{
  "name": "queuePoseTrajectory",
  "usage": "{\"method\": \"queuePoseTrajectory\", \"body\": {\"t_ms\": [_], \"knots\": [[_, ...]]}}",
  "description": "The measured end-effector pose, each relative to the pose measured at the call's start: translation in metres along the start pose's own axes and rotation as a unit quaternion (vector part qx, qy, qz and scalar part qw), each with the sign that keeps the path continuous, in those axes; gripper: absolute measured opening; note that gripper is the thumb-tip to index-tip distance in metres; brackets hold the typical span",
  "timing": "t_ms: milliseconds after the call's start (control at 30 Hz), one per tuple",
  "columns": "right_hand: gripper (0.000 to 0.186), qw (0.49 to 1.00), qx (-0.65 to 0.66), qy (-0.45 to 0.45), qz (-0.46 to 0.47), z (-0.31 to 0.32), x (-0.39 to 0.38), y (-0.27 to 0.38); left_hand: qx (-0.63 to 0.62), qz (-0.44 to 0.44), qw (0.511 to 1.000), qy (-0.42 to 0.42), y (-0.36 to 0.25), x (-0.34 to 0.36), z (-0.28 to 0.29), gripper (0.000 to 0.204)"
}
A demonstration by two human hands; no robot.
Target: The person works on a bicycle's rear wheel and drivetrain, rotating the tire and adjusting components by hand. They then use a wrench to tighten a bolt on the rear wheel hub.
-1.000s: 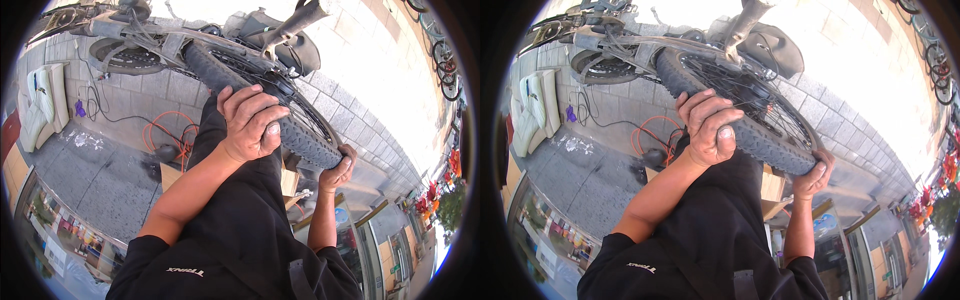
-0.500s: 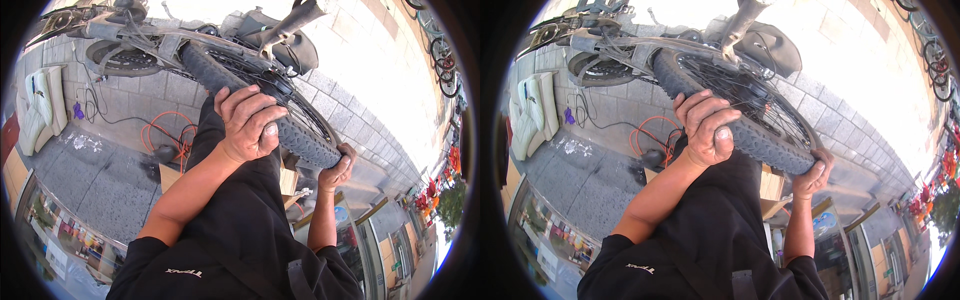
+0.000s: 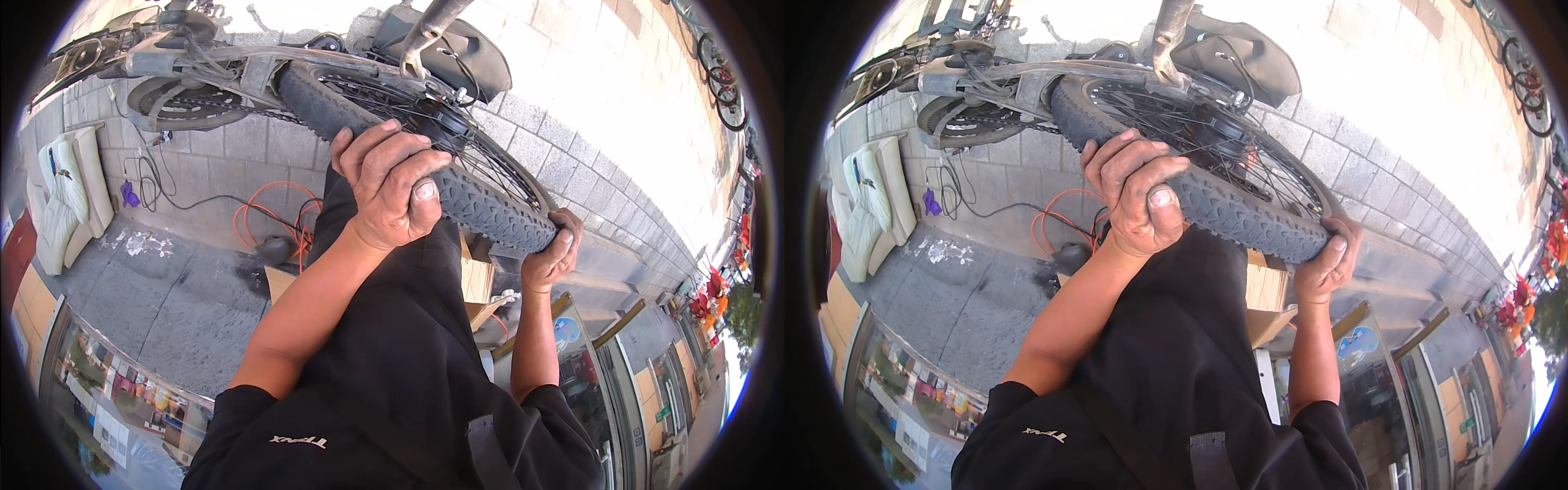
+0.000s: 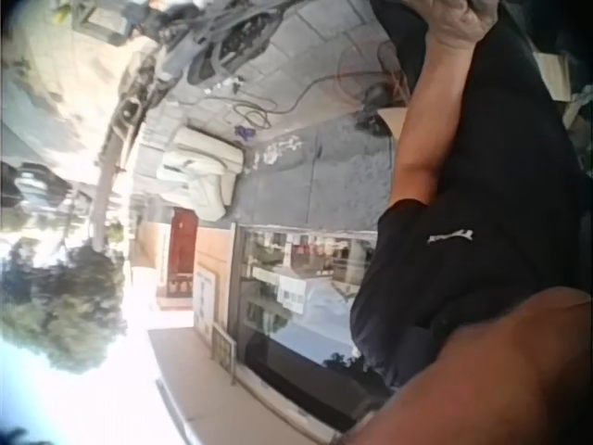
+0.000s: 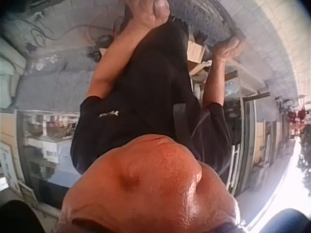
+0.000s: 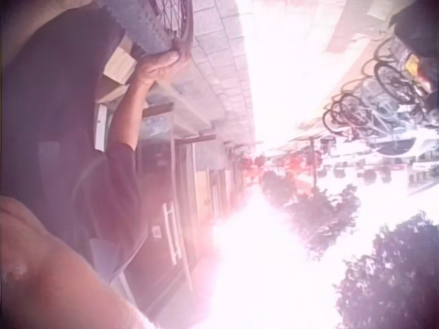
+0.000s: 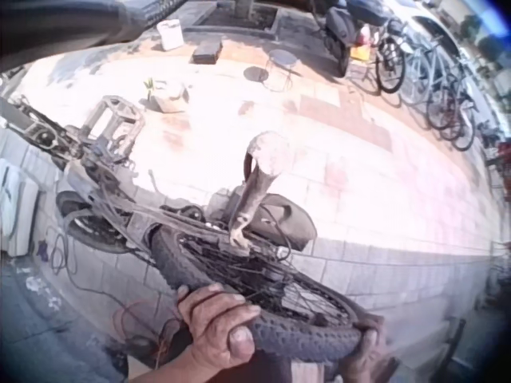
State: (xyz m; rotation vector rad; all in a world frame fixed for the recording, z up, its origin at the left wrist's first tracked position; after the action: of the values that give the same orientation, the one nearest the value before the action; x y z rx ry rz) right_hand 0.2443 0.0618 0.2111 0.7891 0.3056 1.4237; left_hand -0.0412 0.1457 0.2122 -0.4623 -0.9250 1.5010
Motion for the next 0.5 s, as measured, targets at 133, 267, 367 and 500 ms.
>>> {"method": "queuePoseTrajectory", "body": {"t_ms": [133, 267, 367, 500], "knots": [[0.043, 1.0, 0.0, 0.004, -0.005, 0.0007, 0.0003, 0.002, -0.001, -0.003, 1.0, 0.004, 0.0006, 0.0005, 0.0002, 0.026], [0.041, 1.0, 0.005, 0.016, 0.004, 0.0022, 0.0023, 0.0039, -0.005, -0.01, 1.0, 0.001, 0.001, 0.0008, -0.0007, 0.027], [0.039, 1.0, 0.005, 0.018, 0.003, 0.0008, 0.0027, 0.0028, -0.002, -0.016, 1.0, -0.003, 0.0007, 0.0017, -0.0013, 0.027], [0.038, 1.0, 0.007, 0.011, 0.021, -0.0009, 0.0056, 0.0034, 0.003, -0.017, 1.0, -0.01, -0.0005, 0.0019, -0.001, 0.029]]}}
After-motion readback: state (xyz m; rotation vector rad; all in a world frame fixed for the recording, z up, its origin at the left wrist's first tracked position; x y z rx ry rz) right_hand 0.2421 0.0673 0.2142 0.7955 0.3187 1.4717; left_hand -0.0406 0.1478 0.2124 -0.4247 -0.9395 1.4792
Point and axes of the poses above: each hand's wrist, its own x-axis towards the middle knuckle, its own z-axis out of the back of the hand, y = z × x, the point moved 7 cm from there along x, towards the middle knuckle, and after that the axes turned 15 degrees about z, right-handed, at the moved point
